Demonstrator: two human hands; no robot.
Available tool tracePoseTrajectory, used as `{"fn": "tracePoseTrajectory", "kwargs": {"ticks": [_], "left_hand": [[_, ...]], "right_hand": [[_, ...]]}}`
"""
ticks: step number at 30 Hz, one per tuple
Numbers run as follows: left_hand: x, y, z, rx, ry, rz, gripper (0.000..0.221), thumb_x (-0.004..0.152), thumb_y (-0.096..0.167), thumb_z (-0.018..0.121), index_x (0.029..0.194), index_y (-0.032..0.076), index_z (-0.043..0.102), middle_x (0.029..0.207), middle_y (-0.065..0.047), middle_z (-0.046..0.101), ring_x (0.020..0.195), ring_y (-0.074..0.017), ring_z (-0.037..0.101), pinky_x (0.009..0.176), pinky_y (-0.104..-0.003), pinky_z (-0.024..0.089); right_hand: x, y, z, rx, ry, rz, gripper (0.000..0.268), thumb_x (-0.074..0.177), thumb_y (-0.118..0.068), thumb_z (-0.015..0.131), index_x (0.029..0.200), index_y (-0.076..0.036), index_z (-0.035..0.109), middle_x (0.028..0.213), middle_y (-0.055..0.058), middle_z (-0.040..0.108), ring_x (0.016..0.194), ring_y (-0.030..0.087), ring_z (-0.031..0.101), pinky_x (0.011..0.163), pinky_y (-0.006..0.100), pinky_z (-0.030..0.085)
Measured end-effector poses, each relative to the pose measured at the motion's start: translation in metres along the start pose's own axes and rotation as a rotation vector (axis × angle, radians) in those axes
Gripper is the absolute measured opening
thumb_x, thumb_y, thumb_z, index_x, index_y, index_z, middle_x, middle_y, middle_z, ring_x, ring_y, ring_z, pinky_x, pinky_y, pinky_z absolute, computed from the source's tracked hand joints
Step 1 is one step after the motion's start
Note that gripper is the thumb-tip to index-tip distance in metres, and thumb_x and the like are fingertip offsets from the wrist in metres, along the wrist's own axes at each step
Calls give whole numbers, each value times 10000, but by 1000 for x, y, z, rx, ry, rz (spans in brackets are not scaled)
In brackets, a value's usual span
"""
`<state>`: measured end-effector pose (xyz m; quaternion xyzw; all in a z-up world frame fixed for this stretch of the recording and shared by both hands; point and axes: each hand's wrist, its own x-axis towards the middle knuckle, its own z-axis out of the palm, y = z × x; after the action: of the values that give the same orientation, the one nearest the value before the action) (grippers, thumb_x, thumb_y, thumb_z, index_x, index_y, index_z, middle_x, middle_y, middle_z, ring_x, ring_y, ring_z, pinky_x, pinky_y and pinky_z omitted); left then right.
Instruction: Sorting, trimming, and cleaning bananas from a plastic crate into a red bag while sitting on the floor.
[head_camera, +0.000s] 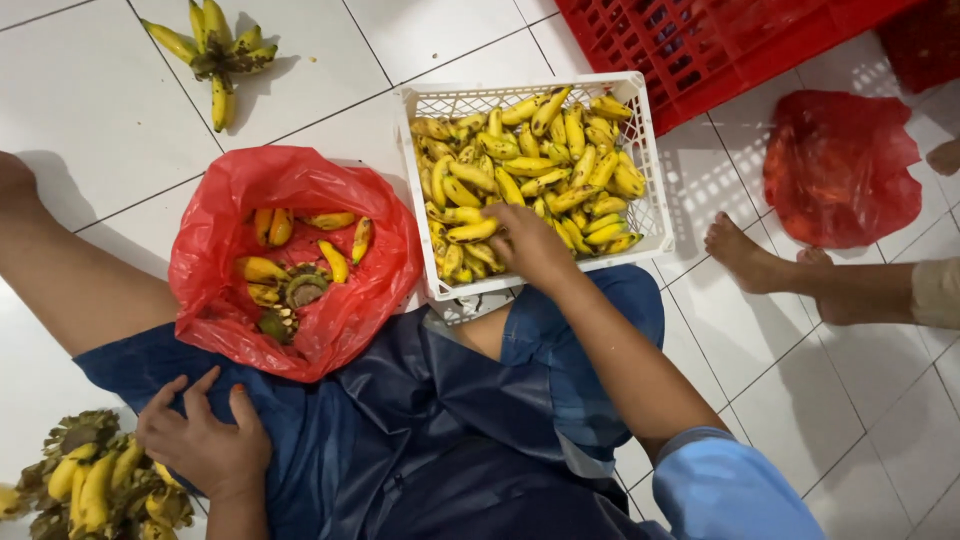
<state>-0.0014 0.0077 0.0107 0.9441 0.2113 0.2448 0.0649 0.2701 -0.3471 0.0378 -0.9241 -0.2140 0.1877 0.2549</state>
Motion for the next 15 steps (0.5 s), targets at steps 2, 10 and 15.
{"fn": "tracePoseTrajectory", "kwargs": {"ticks": [2,10,15], "left_hand": [[-1,0,0,-10,-4,-10,240,907,138,727,1126,57,784,1243,-176,592,1240,-347,515,1060,-515,395],[-2,-3,2,-41,-10,9,248,950,188,714,1147,50,776,1245,-165,595,1214,-373,527,1055,-535,385],[1,0,0,-45,7,15,253,932,124,746,1158,15,779,1242,-196,588,1207,-380,526,1040,-533,390]], "right_hand": [[1,24,-3,45,109,20,292,958,-89,583,1249,-92,610,1243,138,606,1098,327,593,865,465,506],[-32,86,-23,117,518,135,160,1010,-124,592,1147,-58,641,1103,112,648,1003,259,649,829,372,542],[-45,24,-16,9,279,315,627,885,-481,691,1386,-146,516,1391,152,470,1300,367,448,1035,548,387]]}}
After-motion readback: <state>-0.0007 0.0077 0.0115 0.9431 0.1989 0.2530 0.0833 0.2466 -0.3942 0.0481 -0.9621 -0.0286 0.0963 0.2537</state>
